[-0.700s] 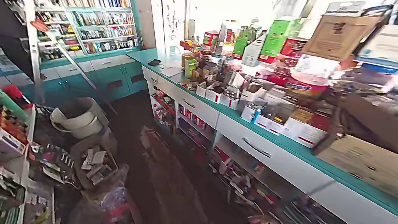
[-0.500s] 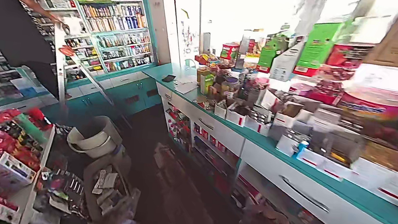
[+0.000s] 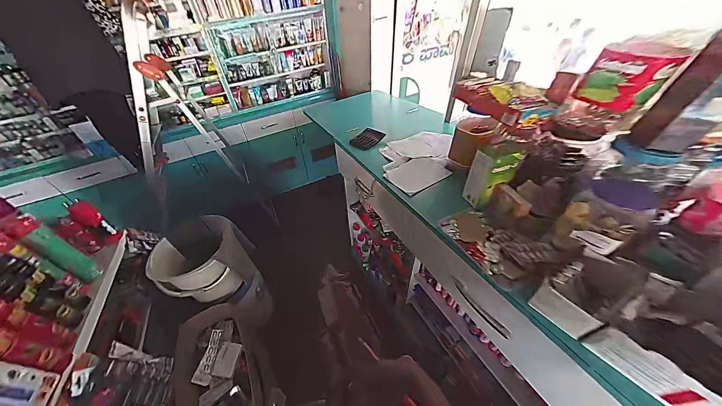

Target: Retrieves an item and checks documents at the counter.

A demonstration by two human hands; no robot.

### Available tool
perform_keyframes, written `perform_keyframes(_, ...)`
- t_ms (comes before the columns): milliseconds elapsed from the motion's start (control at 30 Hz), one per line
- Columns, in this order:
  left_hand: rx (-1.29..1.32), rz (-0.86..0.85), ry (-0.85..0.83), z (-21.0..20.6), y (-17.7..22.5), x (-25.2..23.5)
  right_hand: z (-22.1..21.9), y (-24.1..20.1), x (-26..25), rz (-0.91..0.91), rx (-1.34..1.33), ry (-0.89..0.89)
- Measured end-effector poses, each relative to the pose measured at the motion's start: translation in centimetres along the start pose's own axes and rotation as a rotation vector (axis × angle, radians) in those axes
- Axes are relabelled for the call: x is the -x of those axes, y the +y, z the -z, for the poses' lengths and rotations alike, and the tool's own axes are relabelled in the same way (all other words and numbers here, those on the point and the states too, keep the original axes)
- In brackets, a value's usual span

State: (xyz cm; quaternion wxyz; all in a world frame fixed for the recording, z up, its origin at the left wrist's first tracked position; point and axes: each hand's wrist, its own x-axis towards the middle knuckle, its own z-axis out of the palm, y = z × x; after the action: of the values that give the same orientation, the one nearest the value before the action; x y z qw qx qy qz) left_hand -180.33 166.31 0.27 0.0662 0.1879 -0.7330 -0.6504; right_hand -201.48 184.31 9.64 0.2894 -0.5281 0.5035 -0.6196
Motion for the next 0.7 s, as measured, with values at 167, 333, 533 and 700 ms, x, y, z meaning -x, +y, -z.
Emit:
perform_keyframes(167,0.017,-0.040,0.034,8.4,2.7,-13.5,6.0,6.2,-8.9,-0.003,-0.013,0.161)
perform_keyframes(333,-0.056,-0.113,-0.136,10.1,6.9,-28.5,11.6,8.3,-15.0,-0.038,-0.002,0.357)
perform_keyframes(533,-0.051,-0.322,-0.355,11.0,10.0,-44.2,18.1,13.0,-20.6,-0.061,0.087,0.470)
perform_keyframes(700,-0.021,-0.272,-0.245,13.3,11.9,-55.2,24.7,15.9,-26.5,-0.072,0.181,0.736)
